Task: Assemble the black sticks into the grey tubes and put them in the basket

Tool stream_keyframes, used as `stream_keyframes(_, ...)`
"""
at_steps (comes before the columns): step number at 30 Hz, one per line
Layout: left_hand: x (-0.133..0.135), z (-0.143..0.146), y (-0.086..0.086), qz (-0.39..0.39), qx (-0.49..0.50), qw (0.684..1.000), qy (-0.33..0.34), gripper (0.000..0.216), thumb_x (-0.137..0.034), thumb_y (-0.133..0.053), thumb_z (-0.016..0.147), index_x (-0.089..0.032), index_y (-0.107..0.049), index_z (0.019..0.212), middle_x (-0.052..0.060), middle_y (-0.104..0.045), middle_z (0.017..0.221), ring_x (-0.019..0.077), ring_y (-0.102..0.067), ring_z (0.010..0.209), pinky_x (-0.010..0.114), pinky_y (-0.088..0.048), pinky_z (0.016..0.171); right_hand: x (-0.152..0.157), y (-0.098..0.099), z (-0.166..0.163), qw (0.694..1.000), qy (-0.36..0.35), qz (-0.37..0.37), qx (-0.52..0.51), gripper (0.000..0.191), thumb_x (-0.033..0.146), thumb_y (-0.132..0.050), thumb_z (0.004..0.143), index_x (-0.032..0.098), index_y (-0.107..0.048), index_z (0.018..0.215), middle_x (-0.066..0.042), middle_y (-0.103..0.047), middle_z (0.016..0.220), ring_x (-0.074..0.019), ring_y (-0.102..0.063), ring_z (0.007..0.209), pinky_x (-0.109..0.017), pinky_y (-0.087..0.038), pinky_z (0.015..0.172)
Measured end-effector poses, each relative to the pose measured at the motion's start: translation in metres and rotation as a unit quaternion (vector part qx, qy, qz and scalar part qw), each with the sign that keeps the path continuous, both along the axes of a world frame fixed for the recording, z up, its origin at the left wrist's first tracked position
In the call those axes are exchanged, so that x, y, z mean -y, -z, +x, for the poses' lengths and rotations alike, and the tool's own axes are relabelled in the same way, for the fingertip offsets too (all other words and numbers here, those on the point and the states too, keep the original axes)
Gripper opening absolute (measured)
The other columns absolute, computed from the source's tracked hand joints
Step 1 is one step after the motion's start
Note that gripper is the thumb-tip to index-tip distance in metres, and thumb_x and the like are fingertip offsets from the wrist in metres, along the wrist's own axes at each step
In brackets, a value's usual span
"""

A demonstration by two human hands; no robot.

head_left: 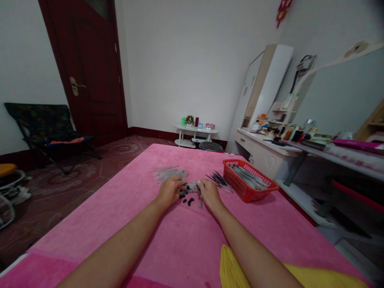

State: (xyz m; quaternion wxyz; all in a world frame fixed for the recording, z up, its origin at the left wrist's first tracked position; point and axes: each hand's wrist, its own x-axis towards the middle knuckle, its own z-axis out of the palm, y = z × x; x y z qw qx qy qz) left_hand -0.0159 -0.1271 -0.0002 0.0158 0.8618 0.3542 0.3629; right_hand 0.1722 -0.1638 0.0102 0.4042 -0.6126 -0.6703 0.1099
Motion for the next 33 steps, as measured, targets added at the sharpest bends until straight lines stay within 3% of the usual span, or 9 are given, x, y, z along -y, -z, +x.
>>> stream_keyframes(4,0.000,0.001,0.000,-0.005,0.009,1.000,0.002,0.022,-0.017,-0.053,0.084,-0.020,-0.071,0.096,0.006,-0.063,0.087,0.0190,-0.057,0.086,0.030,-0.046,0.077,0.001,-0.003,0.000,1.000,0.005,-0.009,-0.001,0.037,0.037,-0.040,0.090,0.018,-0.055,0.062,0.000,-0.057,0.054,-0.0119,-0.052,0.052,-0.022,-0.034,0.054)
stream_keyframes(10,0.000,-0.001,0.001,-0.022,0.027,0.999,0.000,0.023,-0.016,-0.054,0.083,-0.021,-0.071,0.098,0.007,-0.063,0.088,0.0190,-0.057,0.085,0.029,-0.046,0.074,0.000,-0.002,0.000,0.998,-0.034,0.037,-0.038,0.007,0.026,-0.054,0.079,0.019,-0.057,0.077,0.001,-0.062,0.066,-0.0130,-0.056,0.060,-0.021,-0.037,0.057)
stream_keyframes(15,0.000,-0.002,0.000,-0.023,0.025,0.999,0.005,0.026,-0.014,-0.053,0.083,-0.022,-0.071,0.100,0.007,-0.063,0.087,0.0189,-0.057,0.085,0.030,-0.046,0.075,0.003,-0.004,0.001,1.000,-0.010,0.014,0.009,0.029,0.035,-0.047,0.086,0.019,-0.056,0.065,0.000,-0.059,0.059,-0.0126,-0.053,0.056,-0.022,-0.034,0.055)
stream_keyframes(20,-0.001,-0.002,0.000,-0.030,0.035,0.999,-0.005,0.028,-0.013,-0.053,0.082,-0.020,-0.071,0.102,0.008,-0.064,0.089,0.0186,-0.058,0.083,0.030,-0.046,0.074,0.005,-0.009,0.000,0.999,-0.017,0.033,0.002,0.013,0.029,-0.054,0.081,0.019,-0.061,0.077,-0.001,-0.064,0.069,-0.0134,-0.057,0.065,-0.022,-0.035,0.059)
stream_keyframes(25,-0.002,-0.003,0.001,-0.023,0.035,0.999,0.002,0.029,-0.012,-0.053,0.081,-0.021,-0.070,0.104,0.007,-0.063,0.088,0.0188,-0.058,0.084,0.030,-0.046,0.075,0.007,-0.012,0.001,0.999,0.004,0.018,0.036,0.030,0.033,-0.047,0.087,0.019,-0.057,0.063,0.000,-0.059,0.059,-0.0132,-0.053,0.058,-0.022,-0.032,0.056)
stream_keyframes(29,-0.001,-0.003,0.001,-0.018,0.038,0.999,0.008,0.028,-0.012,-0.054,0.081,-0.021,-0.070,0.102,0.007,-0.064,0.088,0.0189,-0.057,0.084,0.030,-0.046,0.074,0.007,-0.012,0.003,0.999,-0.007,0.034,0.021,0.015,0.030,-0.053,0.082,0.019,-0.061,0.075,0.000,-0.063,0.066,-0.0130,-0.055,0.062,-0.021,-0.033,0.058)
stream_keyframes(33,-0.002,-0.002,0.001,-0.018,0.029,0.999,0.014,0.027,-0.013,-0.054,0.082,-0.021,-0.071,0.101,0.007,-0.063,0.087,0.0189,-0.057,0.084,0.030,-0.046,0.075,0.006,-0.011,0.003,0.999,0.001,0.022,0.050,0.032,0.033,-0.045,0.087,0.018,-0.056,0.061,0.000,-0.058,0.057,-0.0124,-0.051,0.057,-0.022,-0.030,0.055)
